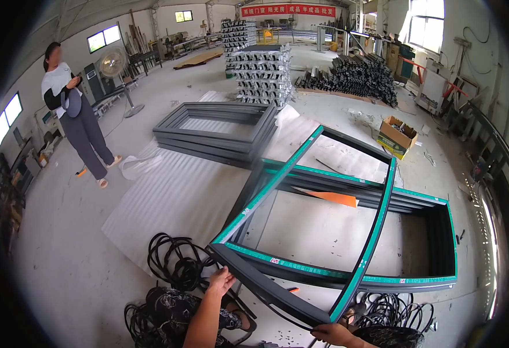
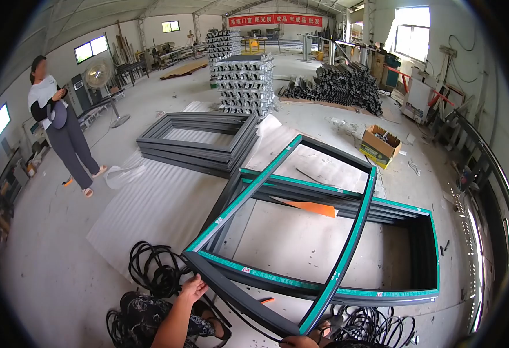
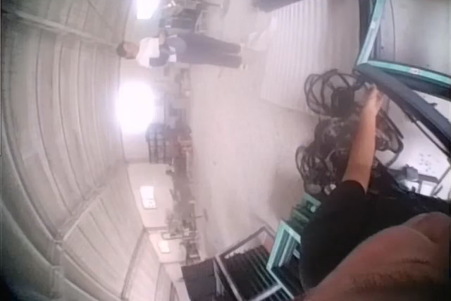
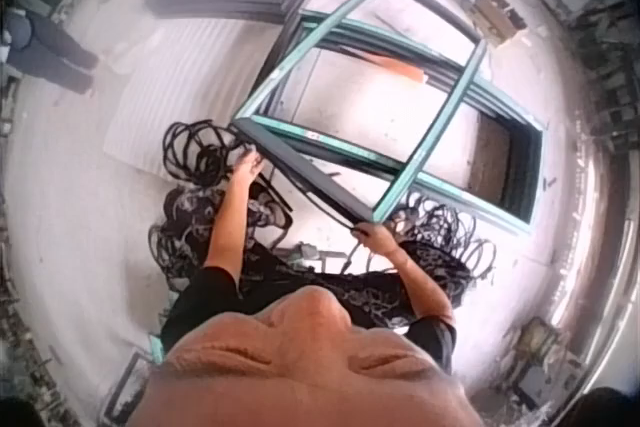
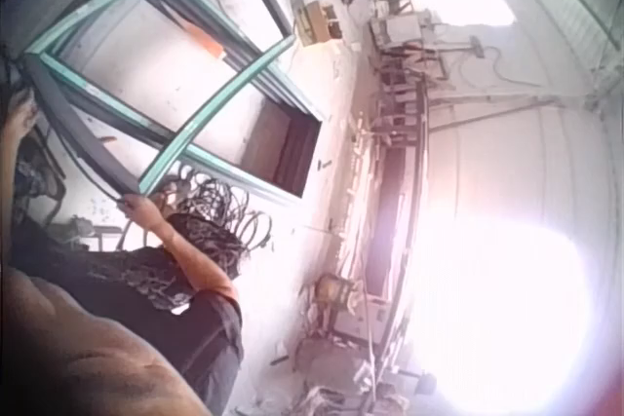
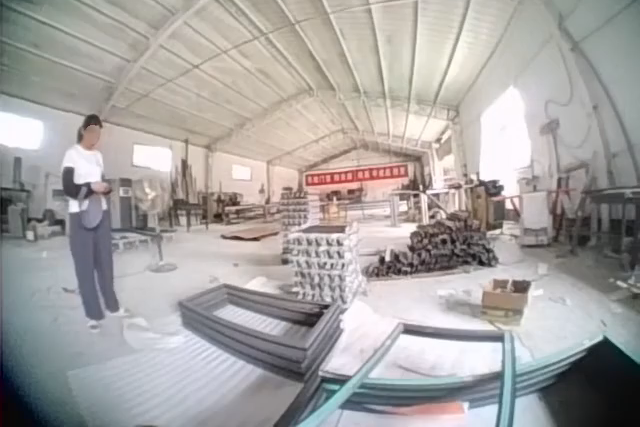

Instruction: The person aligns a window frame, presses a rubber sealing strip into its groove by hand, cuts the strip with pliers, and presses the seal firmly into place.

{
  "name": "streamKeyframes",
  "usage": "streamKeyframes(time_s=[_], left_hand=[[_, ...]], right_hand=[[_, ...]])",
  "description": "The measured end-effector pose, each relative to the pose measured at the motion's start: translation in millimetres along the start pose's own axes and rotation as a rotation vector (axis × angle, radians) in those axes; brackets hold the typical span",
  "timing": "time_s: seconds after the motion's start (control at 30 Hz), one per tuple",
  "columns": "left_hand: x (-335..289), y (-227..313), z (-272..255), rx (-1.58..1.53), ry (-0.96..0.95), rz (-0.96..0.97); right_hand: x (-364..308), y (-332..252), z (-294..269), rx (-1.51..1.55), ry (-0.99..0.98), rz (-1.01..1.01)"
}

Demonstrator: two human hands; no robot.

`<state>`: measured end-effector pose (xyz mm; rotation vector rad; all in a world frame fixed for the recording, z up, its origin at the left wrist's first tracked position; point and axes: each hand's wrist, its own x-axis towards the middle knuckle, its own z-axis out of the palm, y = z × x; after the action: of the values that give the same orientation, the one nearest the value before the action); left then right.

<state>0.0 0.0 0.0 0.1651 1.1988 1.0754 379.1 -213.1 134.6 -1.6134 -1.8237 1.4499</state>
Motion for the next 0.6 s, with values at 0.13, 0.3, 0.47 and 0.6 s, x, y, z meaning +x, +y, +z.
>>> streamKeyframes(time_s=[0.13,0.3,0.47,0.6], left_hand=[[-10,-2,-4,0.133,0.104,0.050],[-27,1,13,0.066,0.056,-0.001],[-24,-4,16,0.089,0.059,0.018],[-6,-17,1,0.100,0.022,-0.015]], right_hand=[[-7,-4,8,-0.069,0.076,-0.101],[-7,-9,9,-0.087,0.040,-0.095],[-6,-4,5,-0.111,0.072,-0.144],[-5,-8,5,-0.136,0.065,-0.117]])
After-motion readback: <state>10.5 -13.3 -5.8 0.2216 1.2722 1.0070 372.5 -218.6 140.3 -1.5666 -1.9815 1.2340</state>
